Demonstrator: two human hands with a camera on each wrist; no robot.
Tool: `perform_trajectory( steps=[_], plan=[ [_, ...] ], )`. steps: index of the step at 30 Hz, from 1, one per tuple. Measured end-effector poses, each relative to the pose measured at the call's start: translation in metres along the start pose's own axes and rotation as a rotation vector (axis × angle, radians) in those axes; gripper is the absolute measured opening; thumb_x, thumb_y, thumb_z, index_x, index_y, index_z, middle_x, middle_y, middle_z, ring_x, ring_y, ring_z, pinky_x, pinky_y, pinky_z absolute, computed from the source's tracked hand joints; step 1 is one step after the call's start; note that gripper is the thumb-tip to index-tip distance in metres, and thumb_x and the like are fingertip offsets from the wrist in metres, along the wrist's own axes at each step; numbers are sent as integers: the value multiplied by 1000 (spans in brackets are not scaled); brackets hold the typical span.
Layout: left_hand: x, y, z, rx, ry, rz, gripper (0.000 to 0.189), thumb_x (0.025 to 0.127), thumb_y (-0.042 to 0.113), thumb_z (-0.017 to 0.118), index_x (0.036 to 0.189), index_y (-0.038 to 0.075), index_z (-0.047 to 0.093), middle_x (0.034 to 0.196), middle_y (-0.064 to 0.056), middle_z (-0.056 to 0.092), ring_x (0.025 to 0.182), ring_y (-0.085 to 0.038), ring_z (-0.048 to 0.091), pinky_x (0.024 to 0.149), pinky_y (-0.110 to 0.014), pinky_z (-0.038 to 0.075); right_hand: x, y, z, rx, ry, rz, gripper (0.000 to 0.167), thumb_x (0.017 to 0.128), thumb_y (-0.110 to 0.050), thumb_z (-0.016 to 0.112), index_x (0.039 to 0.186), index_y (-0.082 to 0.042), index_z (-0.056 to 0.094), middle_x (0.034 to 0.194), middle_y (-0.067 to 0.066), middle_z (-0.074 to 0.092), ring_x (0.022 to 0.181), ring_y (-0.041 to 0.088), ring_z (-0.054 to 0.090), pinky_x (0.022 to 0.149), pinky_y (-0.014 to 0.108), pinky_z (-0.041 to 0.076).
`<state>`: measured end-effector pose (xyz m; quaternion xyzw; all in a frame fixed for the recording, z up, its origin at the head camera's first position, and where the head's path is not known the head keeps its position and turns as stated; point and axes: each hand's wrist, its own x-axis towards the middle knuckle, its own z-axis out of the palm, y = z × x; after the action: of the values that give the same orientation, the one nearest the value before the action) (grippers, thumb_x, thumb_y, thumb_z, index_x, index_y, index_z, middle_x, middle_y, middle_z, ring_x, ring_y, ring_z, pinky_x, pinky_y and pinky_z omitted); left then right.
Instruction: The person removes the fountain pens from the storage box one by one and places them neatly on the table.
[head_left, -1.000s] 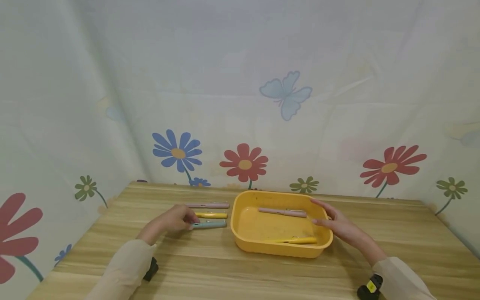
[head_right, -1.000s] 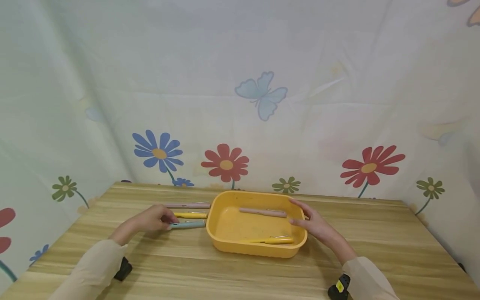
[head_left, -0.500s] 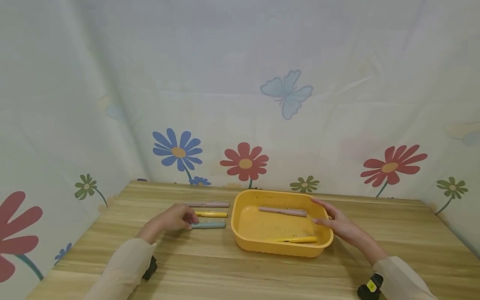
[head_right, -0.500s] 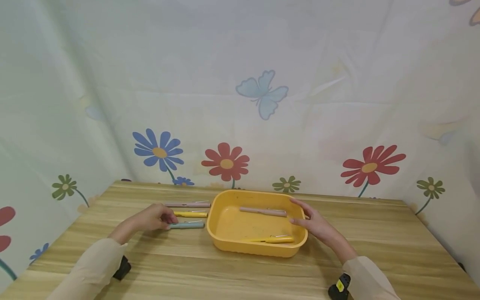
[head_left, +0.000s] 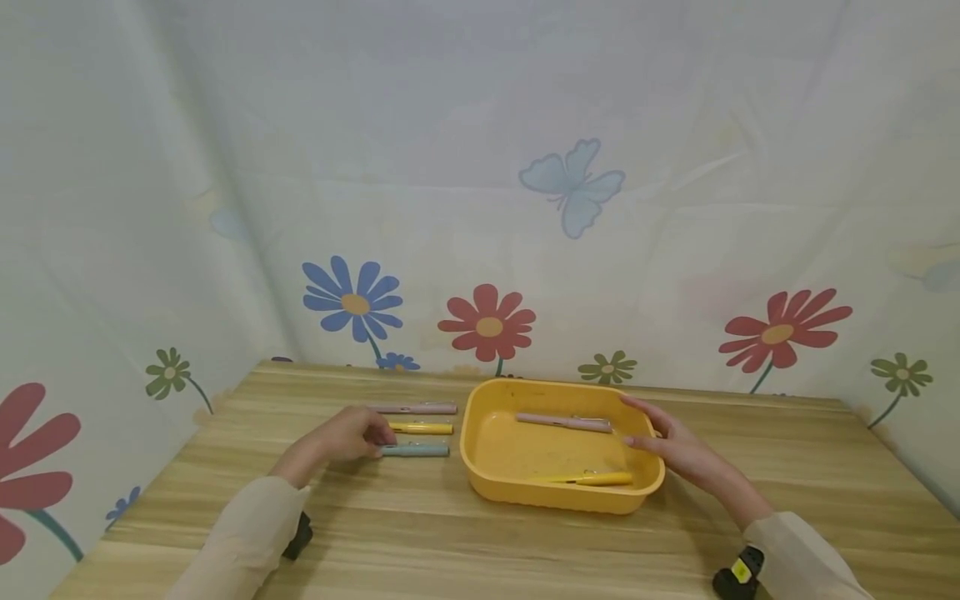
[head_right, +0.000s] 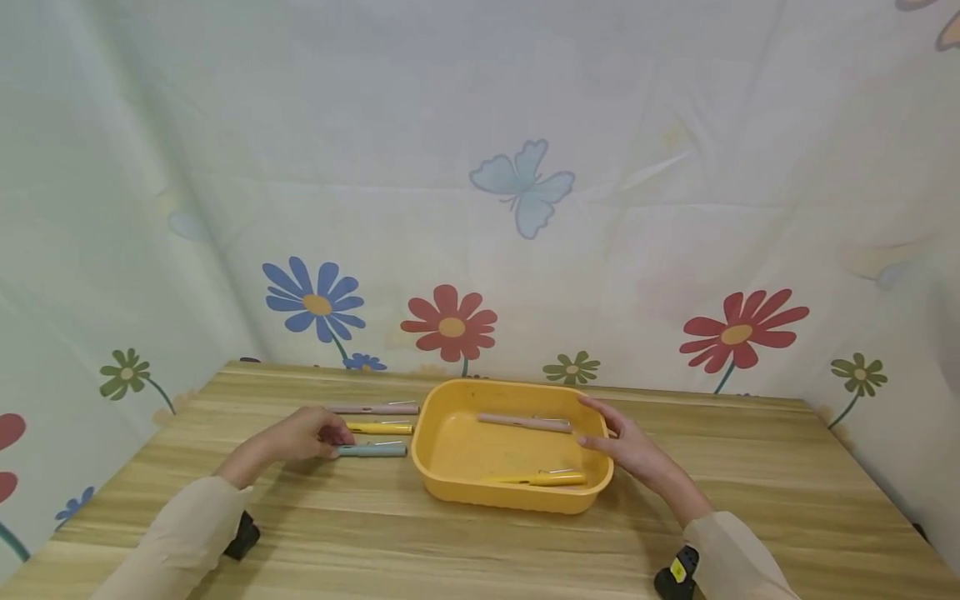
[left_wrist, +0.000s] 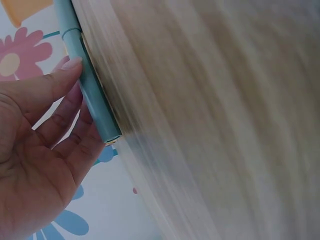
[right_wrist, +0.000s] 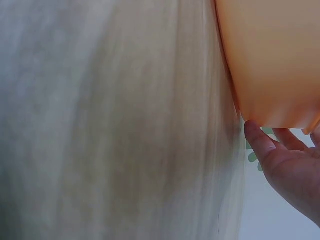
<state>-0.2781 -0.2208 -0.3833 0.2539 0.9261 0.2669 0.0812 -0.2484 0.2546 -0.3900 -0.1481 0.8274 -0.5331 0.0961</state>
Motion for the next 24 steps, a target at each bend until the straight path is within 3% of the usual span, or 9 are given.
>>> perform_trajectory(
  steps=[11, 24],
  plan=[
    [-5, 12, -2, -70, 63, 61, 21, 78, -2, 66, 99, 0, 65, 94, -9, 65, 85, -18, 59, 74, -32, 49, 1, 0, 1, -7, 6, 4, 65, 88, -17, 57, 144, -8, 24, 148, 24, 12, 131, 47, 14, 98, 58, 29],
    [7, 68, 4, -200, 119, 103, 29, 82, 18, 68, 108, 7, 64, 103, -10, 65, 94, -20, 60, 80, -31, 50, 0, -2, -1, -13, -1, 8, 66, 88, -17, 57, 144, -9, 23, 148, 24, 11, 131, 47, 12, 97, 59, 28]
  ],
)
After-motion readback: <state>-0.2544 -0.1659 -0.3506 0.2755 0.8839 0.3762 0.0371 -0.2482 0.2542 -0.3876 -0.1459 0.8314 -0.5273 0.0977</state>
